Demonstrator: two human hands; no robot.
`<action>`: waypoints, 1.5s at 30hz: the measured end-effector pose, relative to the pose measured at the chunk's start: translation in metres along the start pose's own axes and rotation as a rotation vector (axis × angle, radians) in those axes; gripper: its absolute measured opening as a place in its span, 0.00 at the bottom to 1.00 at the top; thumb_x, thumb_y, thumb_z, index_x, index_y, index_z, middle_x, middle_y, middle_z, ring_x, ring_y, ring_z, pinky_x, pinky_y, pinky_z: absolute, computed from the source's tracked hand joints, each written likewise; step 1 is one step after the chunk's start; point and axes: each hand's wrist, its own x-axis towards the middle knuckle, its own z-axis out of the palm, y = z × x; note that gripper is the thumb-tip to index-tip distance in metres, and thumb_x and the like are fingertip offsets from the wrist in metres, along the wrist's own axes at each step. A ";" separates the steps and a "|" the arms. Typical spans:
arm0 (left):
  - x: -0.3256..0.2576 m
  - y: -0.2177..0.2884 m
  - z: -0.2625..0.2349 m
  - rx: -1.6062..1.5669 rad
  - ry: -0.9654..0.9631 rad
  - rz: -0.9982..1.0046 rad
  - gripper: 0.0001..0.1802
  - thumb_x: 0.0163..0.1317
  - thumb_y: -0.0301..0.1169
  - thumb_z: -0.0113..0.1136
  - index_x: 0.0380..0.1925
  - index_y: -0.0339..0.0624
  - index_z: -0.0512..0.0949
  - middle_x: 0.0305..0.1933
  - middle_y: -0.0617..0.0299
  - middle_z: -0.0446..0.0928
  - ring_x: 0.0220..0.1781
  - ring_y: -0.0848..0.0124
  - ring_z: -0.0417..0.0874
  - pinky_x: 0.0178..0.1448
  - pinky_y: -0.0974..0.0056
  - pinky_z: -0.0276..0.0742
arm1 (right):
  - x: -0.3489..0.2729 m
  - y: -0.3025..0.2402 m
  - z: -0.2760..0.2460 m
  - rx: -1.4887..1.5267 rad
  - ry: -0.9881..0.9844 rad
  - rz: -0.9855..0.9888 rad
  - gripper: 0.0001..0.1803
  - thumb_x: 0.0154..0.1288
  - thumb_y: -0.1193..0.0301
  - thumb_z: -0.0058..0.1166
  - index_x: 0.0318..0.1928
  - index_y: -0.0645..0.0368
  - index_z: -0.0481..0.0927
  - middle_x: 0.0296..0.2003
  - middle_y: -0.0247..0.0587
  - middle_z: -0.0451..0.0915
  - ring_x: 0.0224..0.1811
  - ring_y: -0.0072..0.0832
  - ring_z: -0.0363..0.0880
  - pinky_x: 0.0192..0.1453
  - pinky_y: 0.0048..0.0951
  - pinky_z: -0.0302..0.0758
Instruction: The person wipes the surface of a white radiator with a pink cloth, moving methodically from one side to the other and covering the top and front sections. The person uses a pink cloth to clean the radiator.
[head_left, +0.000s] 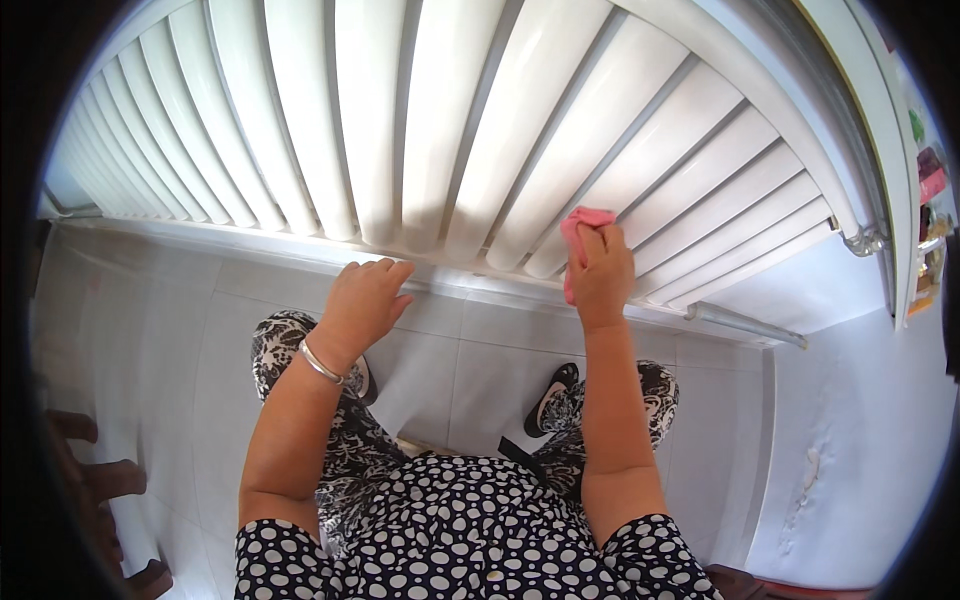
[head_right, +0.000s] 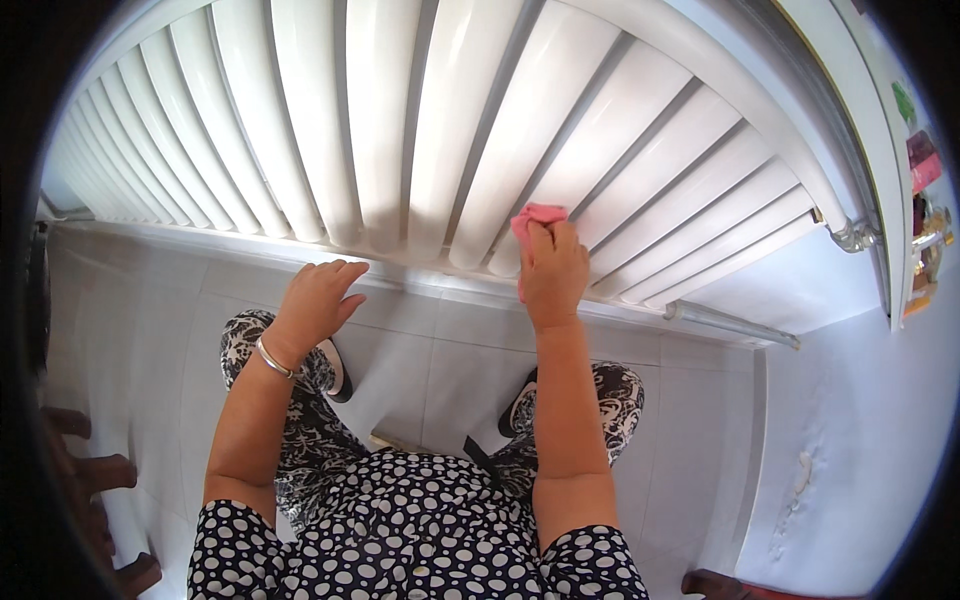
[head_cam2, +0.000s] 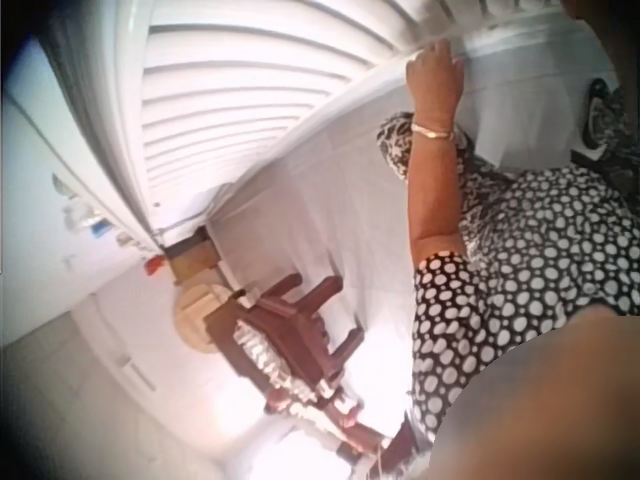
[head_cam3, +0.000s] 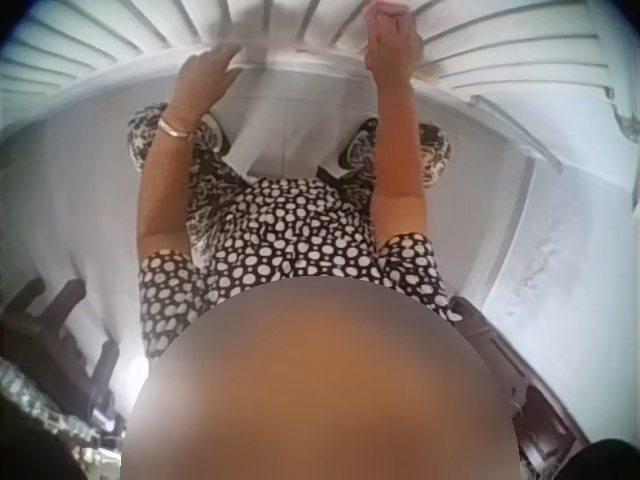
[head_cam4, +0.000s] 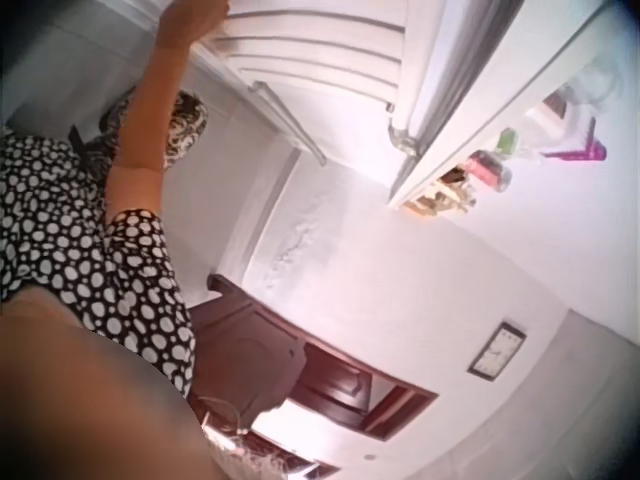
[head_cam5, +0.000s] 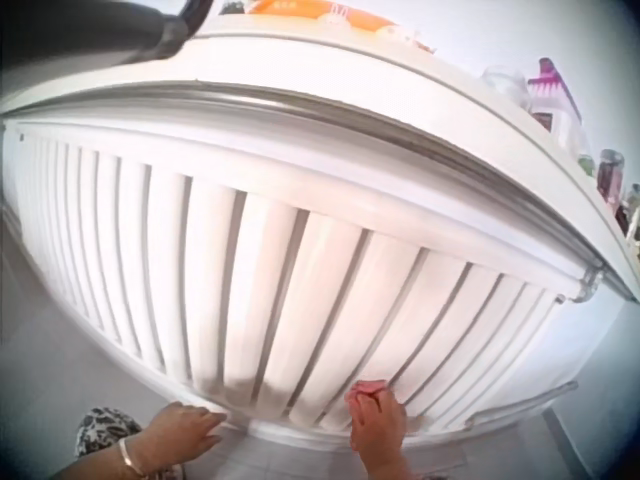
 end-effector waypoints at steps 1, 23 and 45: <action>0.000 -0.001 0.000 -0.002 -0.001 -0.003 0.21 0.55 0.33 0.63 0.49 0.44 0.74 0.40 0.57 0.79 0.41 0.56 0.79 0.48 0.56 0.73 | -0.008 -0.001 0.008 0.017 -0.004 0.006 0.18 0.46 0.74 0.63 0.42 0.53 0.80 0.38 0.37 0.74 0.36 0.41 0.76 0.38 0.39 0.74; 0.003 -0.012 -0.001 -0.052 0.045 -0.071 0.19 0.56 0.34 0.62 0.48 0.44 0.75 0.42 0.56 0.79 0.41 0.54 0.80 0.48 0.55 0.74 | -0.071 0.002 0.056 0.321 -0.347 0.242 0.17 0.54 0.69 0.59 0.46 0.57 0.78 0.49 0.44 0.76 0.48 0.43 0.77 0.51 0.38 0.75; -0.003 -0.013 0.003 -0.022 0.040 -0.048 0.19 0.56 0.34 0.62 0.48 0.43 0.75 0.43 0.56 0.79 0.43 0.56 0.80 0.49 0.55 0.74 | 0.075 -0.015 -0.040 0.040 0.206 -0.056 0.17 0.53 0.74 0.61 0.46 0.57 0.80 0.39 0.42 0.73 0.36 0.41 0.77 0.39 0.38 0.75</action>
